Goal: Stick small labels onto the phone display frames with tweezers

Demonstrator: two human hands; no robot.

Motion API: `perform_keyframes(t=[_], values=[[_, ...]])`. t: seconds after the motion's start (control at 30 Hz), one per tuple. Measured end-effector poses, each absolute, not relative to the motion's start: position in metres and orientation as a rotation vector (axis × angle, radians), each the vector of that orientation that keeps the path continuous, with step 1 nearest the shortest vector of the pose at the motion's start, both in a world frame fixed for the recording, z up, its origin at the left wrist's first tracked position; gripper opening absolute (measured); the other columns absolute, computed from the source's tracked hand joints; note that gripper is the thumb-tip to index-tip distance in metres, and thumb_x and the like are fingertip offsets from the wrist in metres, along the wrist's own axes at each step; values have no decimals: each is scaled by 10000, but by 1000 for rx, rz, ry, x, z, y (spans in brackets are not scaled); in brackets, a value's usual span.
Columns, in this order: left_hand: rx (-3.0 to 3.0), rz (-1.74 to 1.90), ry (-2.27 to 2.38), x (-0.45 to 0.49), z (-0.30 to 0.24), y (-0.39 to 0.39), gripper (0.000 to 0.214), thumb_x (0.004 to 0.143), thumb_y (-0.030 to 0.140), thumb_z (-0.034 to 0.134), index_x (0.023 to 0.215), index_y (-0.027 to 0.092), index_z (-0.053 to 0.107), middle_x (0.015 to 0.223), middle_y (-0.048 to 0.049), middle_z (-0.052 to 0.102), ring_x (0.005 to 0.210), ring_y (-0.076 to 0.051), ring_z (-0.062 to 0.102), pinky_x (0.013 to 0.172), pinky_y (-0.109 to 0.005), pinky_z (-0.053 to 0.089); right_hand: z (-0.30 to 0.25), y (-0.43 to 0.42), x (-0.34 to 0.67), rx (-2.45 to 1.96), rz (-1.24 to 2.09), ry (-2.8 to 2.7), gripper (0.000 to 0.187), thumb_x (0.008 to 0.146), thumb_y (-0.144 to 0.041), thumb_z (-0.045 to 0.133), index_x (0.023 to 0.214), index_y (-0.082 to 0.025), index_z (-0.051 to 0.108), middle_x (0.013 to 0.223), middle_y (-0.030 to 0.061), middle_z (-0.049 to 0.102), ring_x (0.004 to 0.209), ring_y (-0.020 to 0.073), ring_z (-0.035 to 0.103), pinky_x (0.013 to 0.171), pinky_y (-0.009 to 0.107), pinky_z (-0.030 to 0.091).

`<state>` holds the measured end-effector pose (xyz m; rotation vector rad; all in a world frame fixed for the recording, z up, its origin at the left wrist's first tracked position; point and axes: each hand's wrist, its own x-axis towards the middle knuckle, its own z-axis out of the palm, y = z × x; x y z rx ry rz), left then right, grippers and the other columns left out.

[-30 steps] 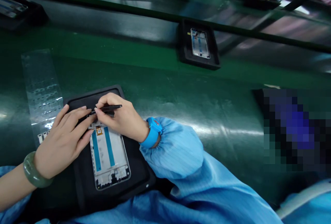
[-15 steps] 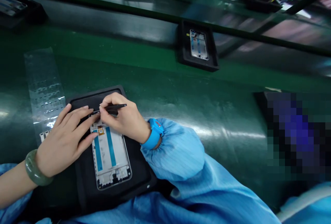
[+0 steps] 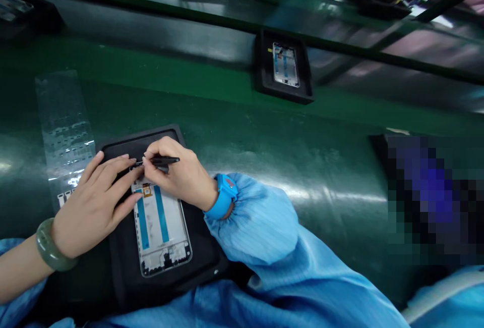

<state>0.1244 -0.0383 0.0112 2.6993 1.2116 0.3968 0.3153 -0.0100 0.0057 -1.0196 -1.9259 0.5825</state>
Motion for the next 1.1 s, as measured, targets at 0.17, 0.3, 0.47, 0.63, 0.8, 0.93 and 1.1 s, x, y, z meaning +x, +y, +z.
perform_keyframes(t=[0.17,0.3,0.47,0.63,0.8,0.93,1.1], values=[[2691,399,1223,125,12,-38,357,922,314,418,1217,137,515,1203,-116,536,1215,-263,430,1092,-507,227,5,-10,315,-991,548,-1938,141,780,-86,568,847,-186,495,805,22,585,745,127,580,667,263,498],[2688,413,1214,125,11,-38,355,917,310,427,1214,137,516,1205,-115,536,1212,-260,434,1093,-507,227,5,-9,316,-1017,539,-1936,133,781,-89,563,841,-185,494,801,18,581,732,121,577,660,254,494],[2681,409,1219,126,11,-38,357,916,315,425,1209,135,520,1201,-118,539,1218,-267,429,1096,-510,221,12,-8,315,-1029,502,-2003,121,780,-85,541,825,-183,485,798,11,571,736,112,566,657,228,481],[2689,409,1216,126,13,-37,350,916,314,418,1194,133,529,1188,-127,542,1212,-269,436,1094,-511,226,27,-8,307,-1118,425,-2150,106,785,-76,508,809,-174,475,772,5,536,701,106,530,641,221,451],[2706,396,1198,125,13,-37,342,919,318,404,1161,125,549,1179,-133,543,1203,-274,440,1091,-517,227,27,-6,302,-1194,423,-2155,89,792,-96,486,803,-181,463,770,3,529,697,108,527,630,220,443],[2705,407,1167,123,12,-38,421,910,381,416,1239,132,496,1221,-140,518,1221,-285,419,1088,-533,222,14,-6,305,-1167,389,-1993,117,768,-81,517,788,-183,463,757,-6,536,695,101,538,624,208,449],[2722,409,1172,122,9,-38,472,893,418,441,1263,126,477,1232,-150,507,1222,-287,417,1089,-529,224,9,-6,310,-1160,536,-1863,89,785,-119,549,789,-178,482,733,-18,542,620,76,539,528,178,433]])
